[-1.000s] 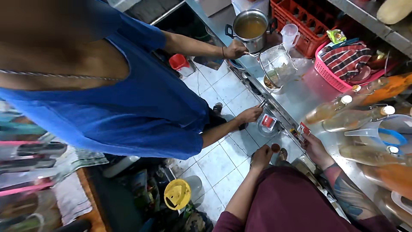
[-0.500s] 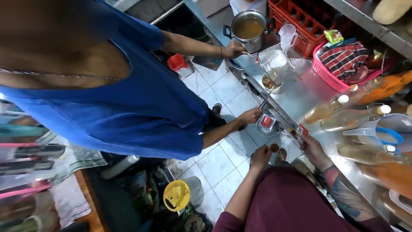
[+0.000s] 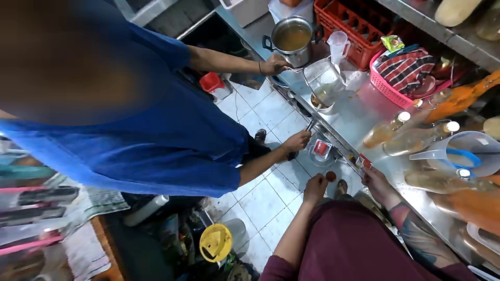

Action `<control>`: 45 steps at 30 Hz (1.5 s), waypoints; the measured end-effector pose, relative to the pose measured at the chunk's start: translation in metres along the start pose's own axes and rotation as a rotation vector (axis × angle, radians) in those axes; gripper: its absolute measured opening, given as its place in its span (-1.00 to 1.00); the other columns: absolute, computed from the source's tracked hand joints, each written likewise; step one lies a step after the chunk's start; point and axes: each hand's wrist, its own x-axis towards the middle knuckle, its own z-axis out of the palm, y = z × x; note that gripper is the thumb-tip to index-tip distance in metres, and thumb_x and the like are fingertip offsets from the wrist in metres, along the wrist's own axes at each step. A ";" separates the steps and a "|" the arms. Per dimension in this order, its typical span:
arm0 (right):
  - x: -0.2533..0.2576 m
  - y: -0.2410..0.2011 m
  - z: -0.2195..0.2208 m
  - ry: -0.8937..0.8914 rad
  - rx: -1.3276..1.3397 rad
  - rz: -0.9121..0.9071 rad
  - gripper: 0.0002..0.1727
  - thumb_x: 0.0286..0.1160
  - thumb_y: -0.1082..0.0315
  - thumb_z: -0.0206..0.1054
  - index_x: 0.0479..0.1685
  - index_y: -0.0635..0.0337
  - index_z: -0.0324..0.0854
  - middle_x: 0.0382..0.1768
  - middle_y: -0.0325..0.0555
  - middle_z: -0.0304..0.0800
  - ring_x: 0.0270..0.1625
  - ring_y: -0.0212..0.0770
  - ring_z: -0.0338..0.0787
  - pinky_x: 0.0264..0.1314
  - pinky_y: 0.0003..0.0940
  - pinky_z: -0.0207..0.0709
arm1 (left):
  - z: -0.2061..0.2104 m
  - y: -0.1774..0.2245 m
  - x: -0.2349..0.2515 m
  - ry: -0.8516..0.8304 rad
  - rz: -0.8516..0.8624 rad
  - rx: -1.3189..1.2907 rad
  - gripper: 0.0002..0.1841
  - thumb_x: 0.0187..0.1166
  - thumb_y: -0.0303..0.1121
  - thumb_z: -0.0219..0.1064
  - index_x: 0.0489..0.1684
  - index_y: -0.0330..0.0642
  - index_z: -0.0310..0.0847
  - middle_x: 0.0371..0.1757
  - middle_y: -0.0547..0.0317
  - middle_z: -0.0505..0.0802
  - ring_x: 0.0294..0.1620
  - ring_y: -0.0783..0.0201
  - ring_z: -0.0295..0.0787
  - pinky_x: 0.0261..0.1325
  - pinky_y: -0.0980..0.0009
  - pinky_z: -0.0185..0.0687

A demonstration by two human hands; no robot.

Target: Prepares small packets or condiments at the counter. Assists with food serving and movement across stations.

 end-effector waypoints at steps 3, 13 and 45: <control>-0.006 0.002 -0.003 -0.004 -0.008 0.015 -0.71 0.71 0.25 0.30 0.22 0.23 0.58 -0.28 -0.16 0.72 -0.40 -0.34 0.64 -0.30 -0.41 0.59 | 0.003 0.005 0.005 0.015 -0.004 -0.004 -0.70 0.69 -0.19 0.15 -0.14 -0.20 0.72 -0.41 0.13 0.77 -0.38 0.23 0.73 -0.18 0.15 0.69; -0.012 0.007 -0.018 -0.055 -0.018 -0.025 -0.69 0.73 0.23 0.26 0.23 0.25 0.59 -0.27 -0.14 0.72 -0.39 -0.32 0.64 -0.29 -0.40 0.60 | -0.001 0.015 0.022 -0.003 -0.018 0.000 -0.66 0.69 -0.16 0.14 -0.08 -0.23 0.74 -0.33 0.06 0.81 -0.30 0.19 0.78 -0.09 0.09 0.73; 0.001 0.023 0.069 0.395 0.106 -0.046 -0.71 0.67 0.26 0.33 0.18 0.26 0.65 -0.24 -0.14 0.77 -0.39 -0.33 0.66 -0.29 -0.40 0.62 | -0.202 0.130 0.369 -0.159 0.195 0.423 -0.63 0.75 -0.18 0.12 0.01 -0.35 0.70 -0.09 -0.26 0.83 0.04 -0.20 0.79 0.16 -0.26 0.60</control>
